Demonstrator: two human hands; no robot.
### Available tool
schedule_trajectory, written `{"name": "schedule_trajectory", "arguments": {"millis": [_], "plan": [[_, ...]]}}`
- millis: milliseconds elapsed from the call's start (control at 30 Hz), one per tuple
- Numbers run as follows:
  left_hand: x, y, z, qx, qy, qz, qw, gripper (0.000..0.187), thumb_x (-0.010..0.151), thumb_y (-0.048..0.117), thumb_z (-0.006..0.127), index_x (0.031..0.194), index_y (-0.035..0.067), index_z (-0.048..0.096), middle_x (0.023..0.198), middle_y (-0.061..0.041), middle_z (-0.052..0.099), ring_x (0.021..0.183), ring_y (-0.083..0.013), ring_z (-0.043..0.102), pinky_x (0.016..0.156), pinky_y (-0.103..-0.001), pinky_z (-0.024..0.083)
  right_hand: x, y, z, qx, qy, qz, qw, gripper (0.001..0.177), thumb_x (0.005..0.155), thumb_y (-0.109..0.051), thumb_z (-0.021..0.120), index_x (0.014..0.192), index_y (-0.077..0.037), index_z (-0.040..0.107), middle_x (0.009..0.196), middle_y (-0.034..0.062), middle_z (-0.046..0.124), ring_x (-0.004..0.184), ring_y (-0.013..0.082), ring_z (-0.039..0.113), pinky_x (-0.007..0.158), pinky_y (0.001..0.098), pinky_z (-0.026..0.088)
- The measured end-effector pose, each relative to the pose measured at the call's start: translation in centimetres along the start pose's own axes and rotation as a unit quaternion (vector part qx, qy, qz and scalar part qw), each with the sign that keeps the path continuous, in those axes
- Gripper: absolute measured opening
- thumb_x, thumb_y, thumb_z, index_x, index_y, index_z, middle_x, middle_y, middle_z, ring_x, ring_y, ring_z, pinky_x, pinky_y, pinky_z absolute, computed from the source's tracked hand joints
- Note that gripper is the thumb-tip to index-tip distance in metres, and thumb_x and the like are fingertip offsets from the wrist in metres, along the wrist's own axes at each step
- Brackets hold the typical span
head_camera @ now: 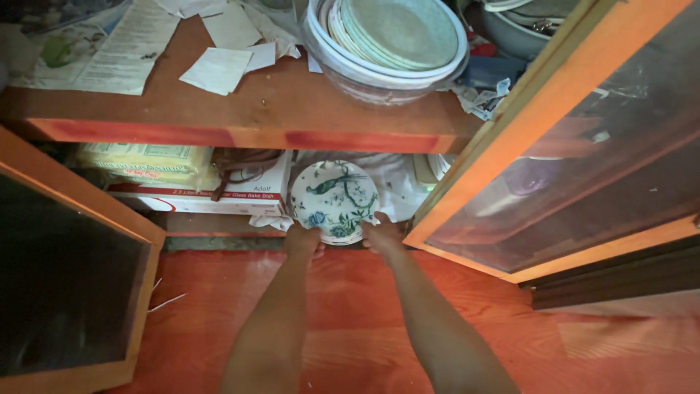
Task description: The person takes plates from a cabinet and organizes them on a table or in drying racks.
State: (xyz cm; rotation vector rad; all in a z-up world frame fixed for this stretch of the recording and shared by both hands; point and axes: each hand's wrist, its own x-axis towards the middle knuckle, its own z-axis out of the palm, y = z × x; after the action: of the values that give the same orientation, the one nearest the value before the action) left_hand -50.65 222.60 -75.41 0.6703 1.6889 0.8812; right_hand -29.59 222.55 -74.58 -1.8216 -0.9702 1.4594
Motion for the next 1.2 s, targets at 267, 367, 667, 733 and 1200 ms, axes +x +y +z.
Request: {"name": "schedule_trajectory", "arguments": {"millis": [267,367,667,733,1200], "plan": [[2.5,-1.8,0.0,-0.007,0.083,0.044,0.996,0.024,0.091,0.018,0.064,0.097,-0.005,0.062,0.071,-0.018,0.068,0.052,-0.0275,0.066,0.044,-0.04,0.051,-0.2,0.0,0.7,0.009,0.049,-0.007,0.999,0.075,0.09,-0.028,0.071,0.153,-0.008,0.035,0.095,0.0101,0.07,0.066,0.0186,0.063,0.049,0.0325,0.046],[3.6,-2.8,0.0,-0.005,0.144,0.122,0.982,0.024,0.086,0.019,0.066,0.093,-0.004,0.061,0.071,-0.019,0.068,0.057,-0.0308,0.069,0.055,-0.042,0.053,-0.7,-0.3,0.9,0.009,0.078,-0.003,0.997,0.074,0.09,-0.029,0.072,0.151,-0.007,0.035,0.099,0.01,0.07,0.066,0.0185,0.063,0.05,0.0332,0.048],[8.0,-6.4,-3.4,-0.013,0.157,0.243,0.957,0.023,0.084,0.017,0.061,0.101,0.003,0.067,0.096,-0.019,0.07,0.086,-0.0295,0.062,0.079,-0.041,0.048,-0.4,-1.0,0.1,0.129,0.091,-0.122,0.98,0.057,0.104,-0.045,0.054,0.14,-0.002,0.056,0.13,0.0108,0.066,0.118,0.0242,0.06,0.099,0.0377,0.048],[8.7,-6.8,-3.7,-0.037,0.1,0.252,0.962,0.022,0.091,0.016,0.056,0.1,0.0,0.068,0.094,-0.018,0.071,0.085,-0.0286,0.062,0.081,-0.039,0.049,-1.3,-1.9,0.0,0.242,0.021,-0.101,0.965,0.056,0.103,-0.045,0.051,0.14,-0.003,0.056,0.133,0.0079,0.064,0.125,0.0244,0.057,0.104,0.038,0.047],[-2.2,-2.0,-6.8,-0.443,-0.109,0.128,0.88,0.05,0.101,0.039,0.059,0.129,-0.003,0.063,0.121,-0.008,0.069,0.107,-0.0211,0.065,0.095,-0.037,0.052,-10.9,-5.7,-2.3,0.406,-0.023,-0.009,0.914,0.05,0.105,-0.042,0.049,0.135,-0.003,0.059,0.124,0.0094,0.067,0.108,0.0239,0.065,0.095,0.0412,0.054]]}}
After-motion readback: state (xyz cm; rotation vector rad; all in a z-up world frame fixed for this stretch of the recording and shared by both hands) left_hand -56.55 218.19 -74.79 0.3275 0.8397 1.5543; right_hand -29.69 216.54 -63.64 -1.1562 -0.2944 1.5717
